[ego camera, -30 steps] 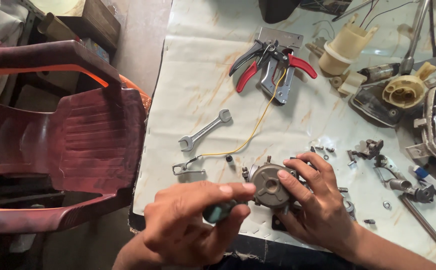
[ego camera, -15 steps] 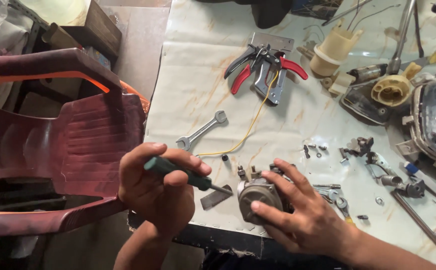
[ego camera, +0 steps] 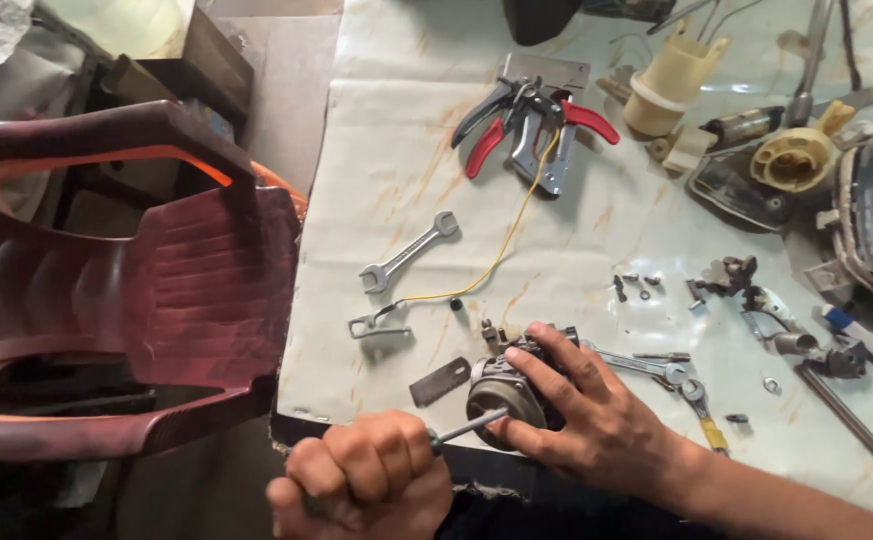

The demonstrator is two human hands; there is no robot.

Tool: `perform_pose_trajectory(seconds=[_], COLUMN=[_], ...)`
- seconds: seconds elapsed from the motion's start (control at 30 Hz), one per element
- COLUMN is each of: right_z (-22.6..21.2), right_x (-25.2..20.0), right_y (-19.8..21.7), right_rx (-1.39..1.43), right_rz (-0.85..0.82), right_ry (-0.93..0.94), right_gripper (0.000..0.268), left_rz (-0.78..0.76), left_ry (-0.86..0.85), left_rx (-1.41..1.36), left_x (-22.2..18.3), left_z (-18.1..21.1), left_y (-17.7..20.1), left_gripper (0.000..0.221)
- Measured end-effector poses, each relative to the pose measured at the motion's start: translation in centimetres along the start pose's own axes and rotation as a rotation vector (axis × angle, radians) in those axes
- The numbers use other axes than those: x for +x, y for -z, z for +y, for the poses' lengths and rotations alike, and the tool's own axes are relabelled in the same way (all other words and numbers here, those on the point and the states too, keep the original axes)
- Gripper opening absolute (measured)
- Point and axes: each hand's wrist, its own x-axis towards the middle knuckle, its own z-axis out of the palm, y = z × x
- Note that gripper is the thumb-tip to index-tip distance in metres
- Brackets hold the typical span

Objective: The person is seen cleaning and repairing a motorcycle carburetor on a table.

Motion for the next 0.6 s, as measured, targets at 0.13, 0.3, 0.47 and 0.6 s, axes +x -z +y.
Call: perform_pose_trajectory(seconds=[0.13, 0.3, 0.47, 0.6], right_z=[-0.03, -0.06, 0.05, -0.06], right_x=[-0.06, -0.12, -0.30, -0.27], right_y=[-0.23, -0.29, -0.37, -0.42], right_rx=[-0.028, -0.030, -0.040, -0.046], right_rz=[-0.001, 0.011, 0.004, 0.013], right_ry=[0.009, 0.005, 0.009, 0.004], right_gripper=[0.032, 0.037, 0.041, 0.040], left_rz=[-0.028, -0.058, -0.126, -0.101], left_ry=[-0.027, -0.043, 0.036, 0.029], left_rx=[0.018, 0.052, 0.137, 0.122], left_x=[-0.01, -0.21, -0.03, -0.24], left_z=[-0.40, -0.95, -0.50, -0.68], left_y=[-0.40, -0.31, -0.17, 0.04], left_gripper=[0.043, 0.043, 0.045, 0.045])
